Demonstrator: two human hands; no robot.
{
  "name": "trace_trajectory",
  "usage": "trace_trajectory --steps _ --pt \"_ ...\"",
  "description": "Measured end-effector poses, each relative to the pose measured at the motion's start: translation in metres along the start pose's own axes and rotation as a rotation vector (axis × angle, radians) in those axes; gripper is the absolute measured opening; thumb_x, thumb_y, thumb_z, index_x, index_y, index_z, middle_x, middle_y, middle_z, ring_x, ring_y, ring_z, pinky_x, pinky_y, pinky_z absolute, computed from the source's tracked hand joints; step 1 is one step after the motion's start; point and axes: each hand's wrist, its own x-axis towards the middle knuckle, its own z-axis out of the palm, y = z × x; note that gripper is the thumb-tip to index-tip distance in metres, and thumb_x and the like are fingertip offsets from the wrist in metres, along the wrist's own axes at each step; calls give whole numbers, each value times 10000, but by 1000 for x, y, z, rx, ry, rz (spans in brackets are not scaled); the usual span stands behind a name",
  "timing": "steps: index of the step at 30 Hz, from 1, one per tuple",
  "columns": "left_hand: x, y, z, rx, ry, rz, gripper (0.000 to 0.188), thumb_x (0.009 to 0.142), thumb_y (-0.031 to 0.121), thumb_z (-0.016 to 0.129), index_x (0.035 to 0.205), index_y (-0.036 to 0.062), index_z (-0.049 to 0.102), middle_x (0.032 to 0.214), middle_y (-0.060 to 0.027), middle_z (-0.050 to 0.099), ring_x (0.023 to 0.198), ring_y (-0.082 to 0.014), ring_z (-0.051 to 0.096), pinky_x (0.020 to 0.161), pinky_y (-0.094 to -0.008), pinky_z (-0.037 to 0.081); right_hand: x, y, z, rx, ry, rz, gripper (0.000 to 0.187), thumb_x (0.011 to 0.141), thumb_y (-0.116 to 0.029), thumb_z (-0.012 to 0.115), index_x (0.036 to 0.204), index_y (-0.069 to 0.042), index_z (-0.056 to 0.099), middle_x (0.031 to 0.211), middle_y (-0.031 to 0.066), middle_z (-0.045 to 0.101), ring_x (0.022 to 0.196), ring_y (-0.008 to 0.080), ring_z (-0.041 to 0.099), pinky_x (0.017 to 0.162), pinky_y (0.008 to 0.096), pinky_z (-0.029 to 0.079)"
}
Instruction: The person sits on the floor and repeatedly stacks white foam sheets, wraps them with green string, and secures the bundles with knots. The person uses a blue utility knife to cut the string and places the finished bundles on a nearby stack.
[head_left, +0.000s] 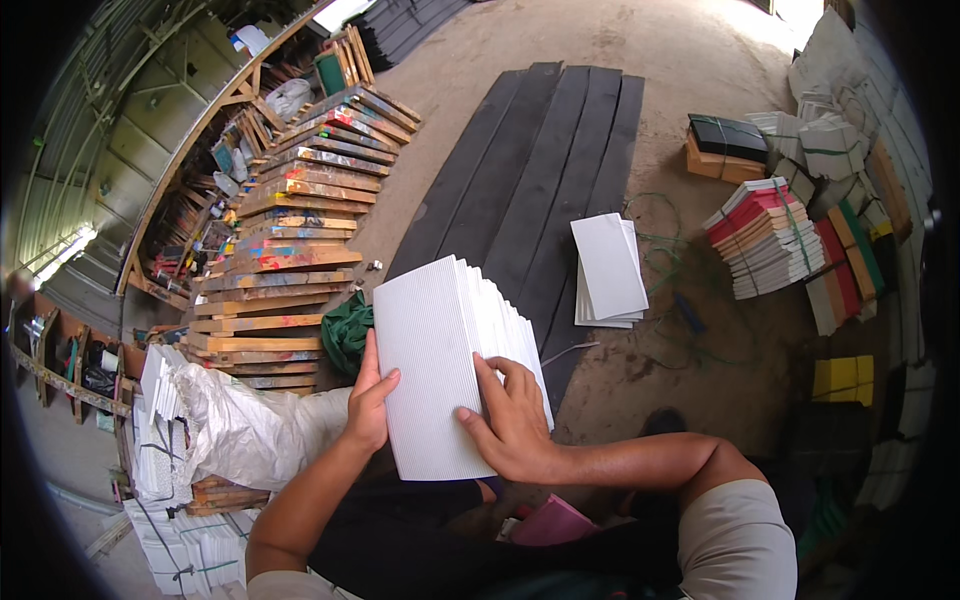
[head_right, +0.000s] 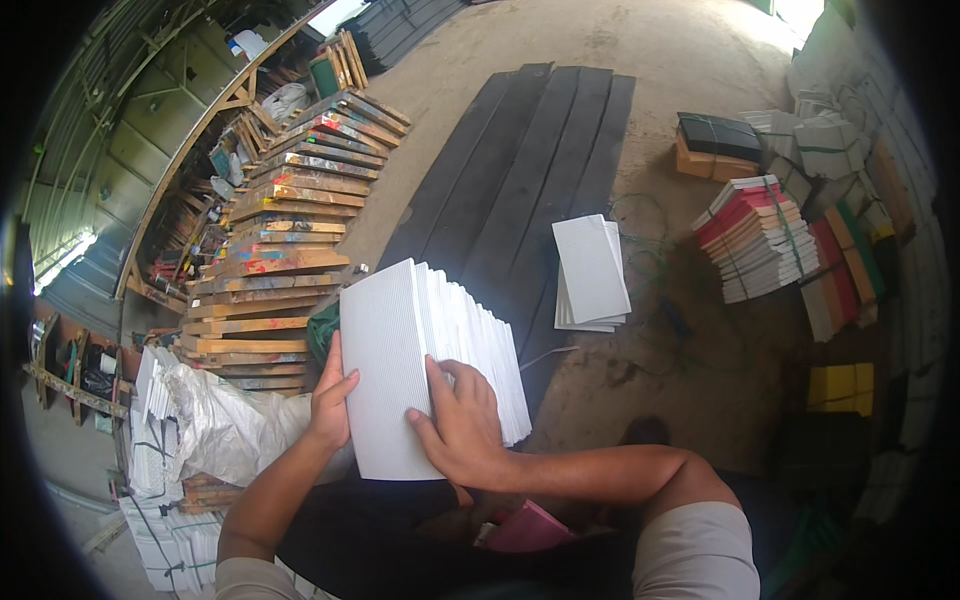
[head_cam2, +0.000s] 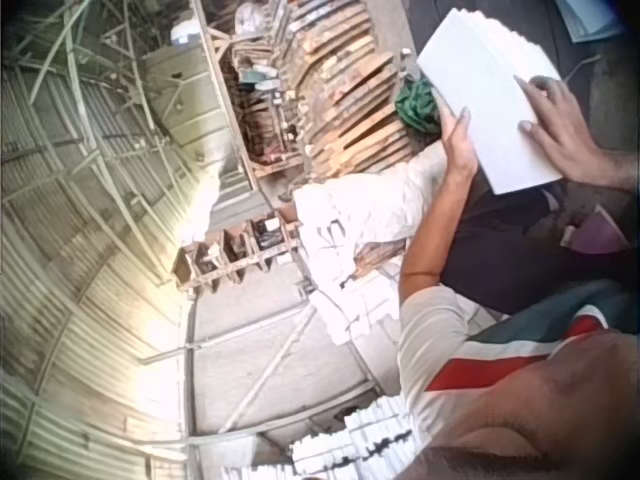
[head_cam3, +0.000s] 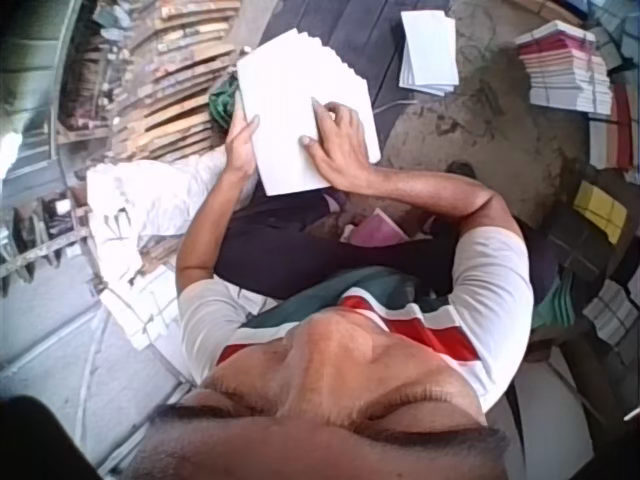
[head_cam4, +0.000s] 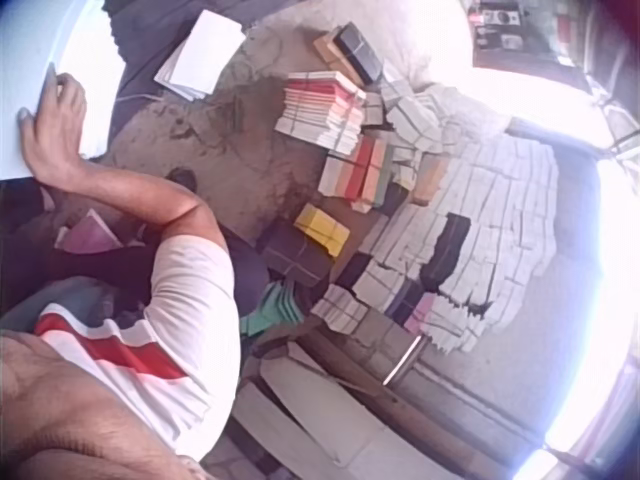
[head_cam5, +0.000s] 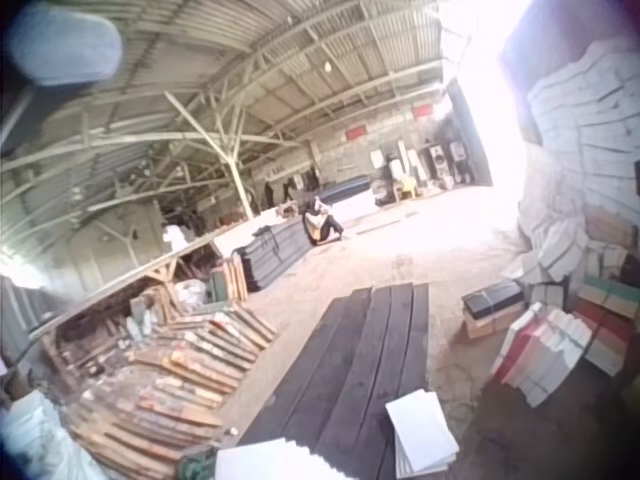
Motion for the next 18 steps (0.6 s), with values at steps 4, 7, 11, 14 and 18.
trace_trajectory --steps 4,7,11,14,18 --pt "5 -4 -3 62 -23 -2 833 1011 62 487 1687 31 1 1749 -145 142 1590 -249 194 1279 -368 156 11 14 4 172 34 8 717 1030 -309 602 1571 82 340 1534 313 373 1466 446 349 1218 484 286" --pt "11 -13 -4 -8 58 -70 804 1031 100 486 1692 43 32 1743 -137 164 1583 -247 213 1277 -366 167 19 29 4 234 -2 -25 687 1049 -307 576 1584 52 341 1578 311 336 1494 447 330 1228 491 277" --pt "9 -19 -9 -76 36 -50 703 1057 151 451 1688 81 150 1674 -126 329 1498 -269 399 1243 -401 311 34 50 9 385 13 -11 542 1062 -335 550 1497 -19 483 1504 243 463 1438 394 423 1201 452 330" --pt "14 -16 -8 -58 42 -43 689 1057 161 454 1679 65 174 1642 -128 378 1471 -266 428 1231 -389 328 74 118 14 242 221 173 524 1027 -398 629 1386 -23 558 1389 198 558 1338 359 511 1139 451 399" --pt "18 -15 -7 12 45 -85 705 1056 226 478 1674 52 186 1615 -142 401 1441 -267 444 1211 -385 332 100 285 3 -388 309 533 780 898 -553 759 1413 -10 537 1400 188 577 1336 349 524 1091 473 446"
